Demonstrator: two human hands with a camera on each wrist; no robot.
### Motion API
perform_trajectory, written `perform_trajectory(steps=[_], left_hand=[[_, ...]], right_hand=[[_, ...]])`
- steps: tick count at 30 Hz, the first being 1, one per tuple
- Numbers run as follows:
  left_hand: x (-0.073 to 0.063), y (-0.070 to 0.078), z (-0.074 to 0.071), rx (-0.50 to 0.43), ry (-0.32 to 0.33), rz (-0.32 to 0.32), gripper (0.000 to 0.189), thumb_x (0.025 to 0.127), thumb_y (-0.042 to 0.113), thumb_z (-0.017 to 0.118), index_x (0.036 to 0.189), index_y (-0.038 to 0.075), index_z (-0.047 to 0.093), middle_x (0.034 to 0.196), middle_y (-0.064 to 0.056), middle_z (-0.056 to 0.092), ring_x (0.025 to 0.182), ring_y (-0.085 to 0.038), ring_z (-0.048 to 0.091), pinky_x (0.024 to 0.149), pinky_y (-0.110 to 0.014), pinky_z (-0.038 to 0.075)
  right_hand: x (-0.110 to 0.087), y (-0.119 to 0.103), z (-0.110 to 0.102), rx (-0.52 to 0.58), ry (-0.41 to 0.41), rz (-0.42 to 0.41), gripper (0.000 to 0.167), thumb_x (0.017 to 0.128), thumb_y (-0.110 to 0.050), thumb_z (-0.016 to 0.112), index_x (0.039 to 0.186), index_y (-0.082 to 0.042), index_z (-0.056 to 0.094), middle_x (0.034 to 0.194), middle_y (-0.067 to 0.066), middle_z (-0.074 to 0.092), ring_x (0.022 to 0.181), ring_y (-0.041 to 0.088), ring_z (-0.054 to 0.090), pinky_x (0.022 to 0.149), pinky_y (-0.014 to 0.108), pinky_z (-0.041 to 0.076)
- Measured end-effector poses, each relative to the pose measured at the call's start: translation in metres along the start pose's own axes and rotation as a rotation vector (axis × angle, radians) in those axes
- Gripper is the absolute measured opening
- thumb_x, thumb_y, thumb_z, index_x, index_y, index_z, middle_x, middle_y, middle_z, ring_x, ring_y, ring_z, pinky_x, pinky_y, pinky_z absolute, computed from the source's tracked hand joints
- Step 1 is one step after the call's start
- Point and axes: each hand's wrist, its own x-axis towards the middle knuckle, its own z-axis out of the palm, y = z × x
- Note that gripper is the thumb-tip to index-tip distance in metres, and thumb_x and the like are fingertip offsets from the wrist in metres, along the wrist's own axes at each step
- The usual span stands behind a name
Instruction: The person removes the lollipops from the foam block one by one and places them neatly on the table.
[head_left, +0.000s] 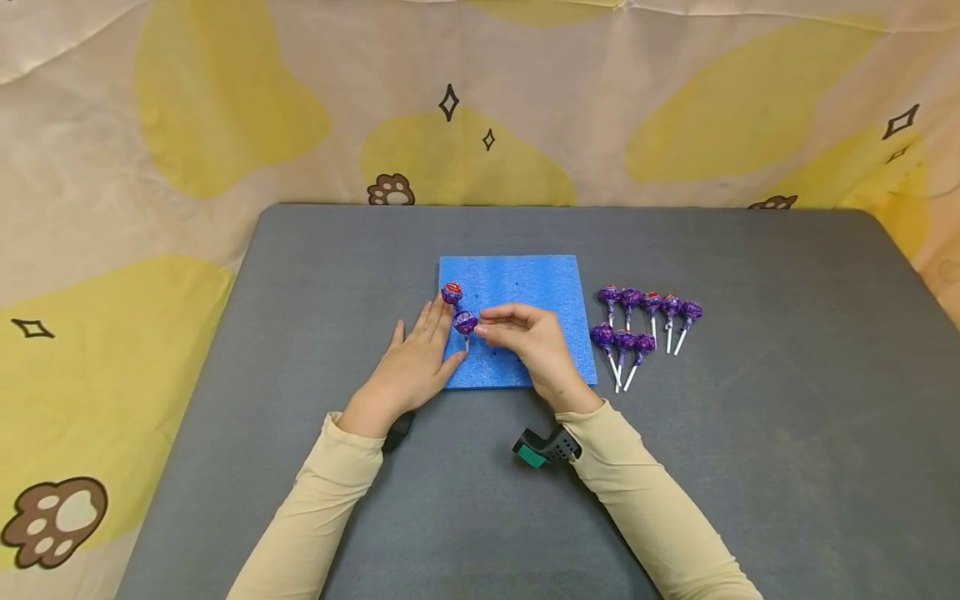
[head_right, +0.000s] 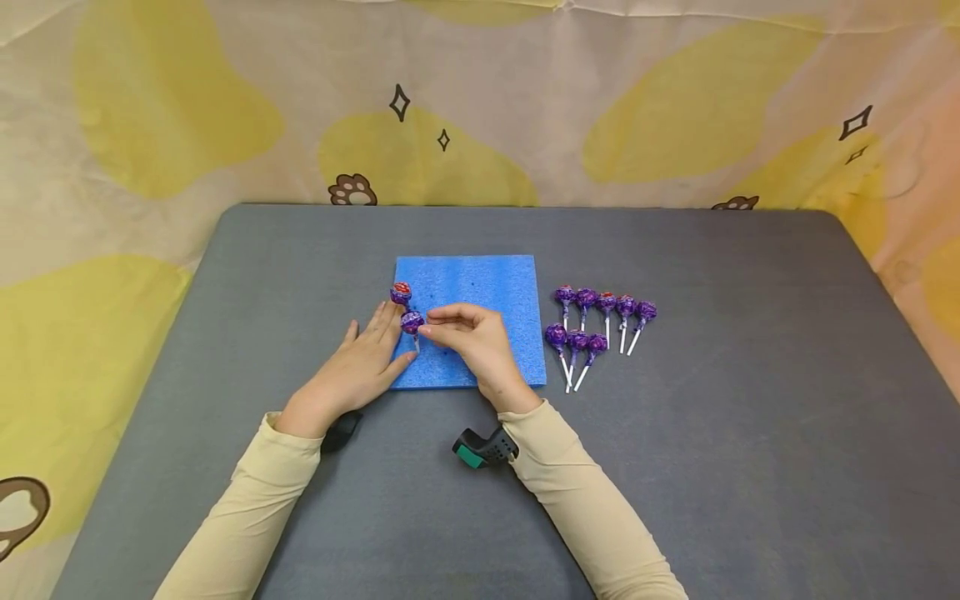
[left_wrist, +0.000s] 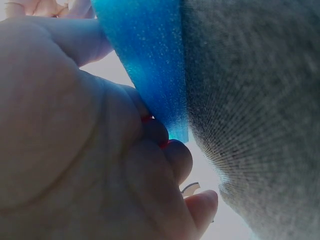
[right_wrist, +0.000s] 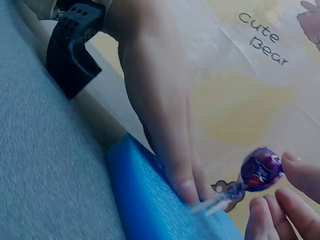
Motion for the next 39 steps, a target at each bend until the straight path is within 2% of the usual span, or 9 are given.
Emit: perform_trajectory(steps=[4, 9, 17, 21, 27, 39], left_hand=[[0.0, 0.001, 0.0, -0.005, 0.005, 0.0, 0.07, 0.101, 0.038, 0.039, 0.15, 0.002, 0.007, 0.156, -0.012, -0.004, 0.143, -0.027, 0.0, 0.11, -0.058, 0.005], [0.0, 0.0, 0.001, -0.008, 0.004, -0.005, 0.069, 0.101, 0.038, 0.039, 0.15, 0.002, 0.006, 0.156, -0.012, -0.004, 0.143, -0.027, 0.0, 0.11, -0.058, 0.004], [-0.001, -0.001, 0.002, -0.003, 0.007, -0.007, 0.069, 0.101, 0.039, 0.039, 0.15, 0.001, 0.008, 0.156, -0.013, -0.002, 0.143, -0.028, 0.0, 0.11, -0.059, 0.004], [0.0, -0.001, 0.003, 0.001, 0.023, 0.005, 0.07, 0.1, 0.039, 0.04, 0.15, 0.001, 0.008, 0.156, -0.013, -0.001, 0.143, -0.028, 0.001, 0.109, -0.059, 0.005], [0.0, 0.0, 0.002, -0.003, 0.027, 0.01, 0.07, 0.1, 0.038, 0.041, 0.15, 0.0, 0.008, 0.156, -0.013, -0.001, 0.143, -0.028, 0.002, 0.109, -0.059, 0.005], [0.001, 0.0, 0.002, 0.003, 0.025, 0.006, 0.071, 0.1, 0.038, 0.04, 0.15, 0.0, 0.007, 0.156, -0.013, -0.002, 0.143, -0.028, 0.001, 0.109, -0.059, 0.006]], right_hand=[[0.001, 0.002, 0.004, -0.018, 0.015, -0.021, 0.028, 0.082, 0.006, 0.068, 0.108, 0.014, 0.062, 0.087, 0.003, 0.07, 0.082, 0.012, 0.067, 0.08, 0.028, 0.052], [0.001, 0.003, 0.007, -0.045, 0.033, -0.031, 0.028, 0.08, 0.005, 0.07, 0.107, 0.012, 0.064, 0.088, 0.006, 0.069, 0.082, 0.013, 0.066, 0.08, 0.028, 0.052], [0.001, 0.005, 0.012, -0.111, 0.019, -0.071, 0.032, 0.079, 0.004, 0.072, 0.109, 0.01, 0.064, 0.105, 0.016, 0.066, 0.089, 0.017, 0.065, 0.08, 0.03, 0.053], [0.002, 0.004, 0.014, -0.134, 0.026, -0.079, 0.032, 0.079, 0.003, 0.073, 0.109, 0.009, 0.064, 0.108, 0.015, 0.065, 0.091, 0.017, 0.063, 0.08, 0.029, 0.053], [0.002, 0.005, 0.014, -0.135, 0.032, -0.077, 0.031, 0.079, 0.002, 0.073, 0.108, 0.007, 0.065, 0.104, 0.014, 0.067, 0.088, 0.016, 0.063, 0.078, 0.029, 0.053], [0.001, 0.0, 0.011, -0.055, 0.075, -0.129, 0.028, 0.079, 0.007, 0.071, 0.106, 0.011, 0.064, 0.092, 0.008, 0.068, 0.081, 0.012, 0.065, 0.076, 0.028, 0.054]])
